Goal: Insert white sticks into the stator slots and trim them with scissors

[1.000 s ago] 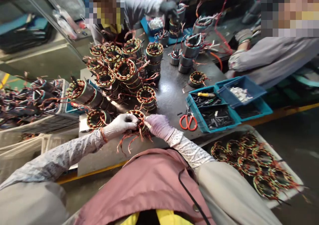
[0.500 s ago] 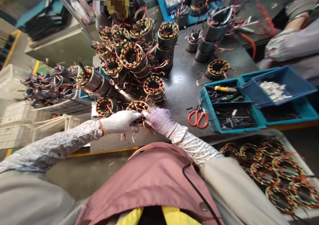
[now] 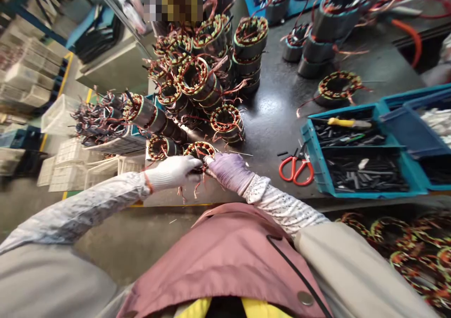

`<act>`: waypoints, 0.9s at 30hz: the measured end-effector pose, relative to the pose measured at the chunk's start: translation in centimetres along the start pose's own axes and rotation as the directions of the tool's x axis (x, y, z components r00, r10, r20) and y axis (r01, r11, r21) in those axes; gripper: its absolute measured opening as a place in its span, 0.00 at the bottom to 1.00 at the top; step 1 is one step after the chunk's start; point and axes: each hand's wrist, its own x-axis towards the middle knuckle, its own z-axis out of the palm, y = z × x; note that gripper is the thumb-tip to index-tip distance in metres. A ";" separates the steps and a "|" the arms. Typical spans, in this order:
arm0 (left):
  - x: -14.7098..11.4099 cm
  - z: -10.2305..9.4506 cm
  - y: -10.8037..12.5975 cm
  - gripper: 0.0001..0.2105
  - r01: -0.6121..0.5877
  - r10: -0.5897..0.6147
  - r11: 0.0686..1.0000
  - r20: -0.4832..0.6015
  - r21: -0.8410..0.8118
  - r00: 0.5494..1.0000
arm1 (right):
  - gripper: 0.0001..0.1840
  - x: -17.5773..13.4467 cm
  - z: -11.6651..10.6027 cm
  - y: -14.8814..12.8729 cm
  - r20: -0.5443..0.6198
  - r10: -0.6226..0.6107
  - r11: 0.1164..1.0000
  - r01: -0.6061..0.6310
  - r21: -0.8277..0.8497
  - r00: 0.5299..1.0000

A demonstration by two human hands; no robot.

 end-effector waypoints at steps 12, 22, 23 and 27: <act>1.0 0.8 0.9 0.23 -0.196 -0.166 0.668 -0.400 -0.718 0.901 | 0.18 -0.5 2.2 0.1 -0.028 0.103 0.982 -0.098 0.161 0.994; 2.3 8.1 0.0 0.11 -0.290 0.283 0.956 -0.372 0.039 0.884 | 0.21 8.1 0.9 -0.7 -0.141 0.243 0.763 -0.098 0.639 0.960; 3.3 8.4 0.0 0.12 -0.330 0.329 0.942 -0.352 0.058 0.876 | 0.19 9.9 0.3 -1.7 -0.017 0.220 0.796 -0.170 0.580 0.975; 4.3 7.4 -1.2 0.15 -0.326 0.303 0.945 -0.319 -0.019 0.898 | 0.14 11.9 -1.5 -2.8 0.044 0.209 0.726 -0.185 0.662 0.977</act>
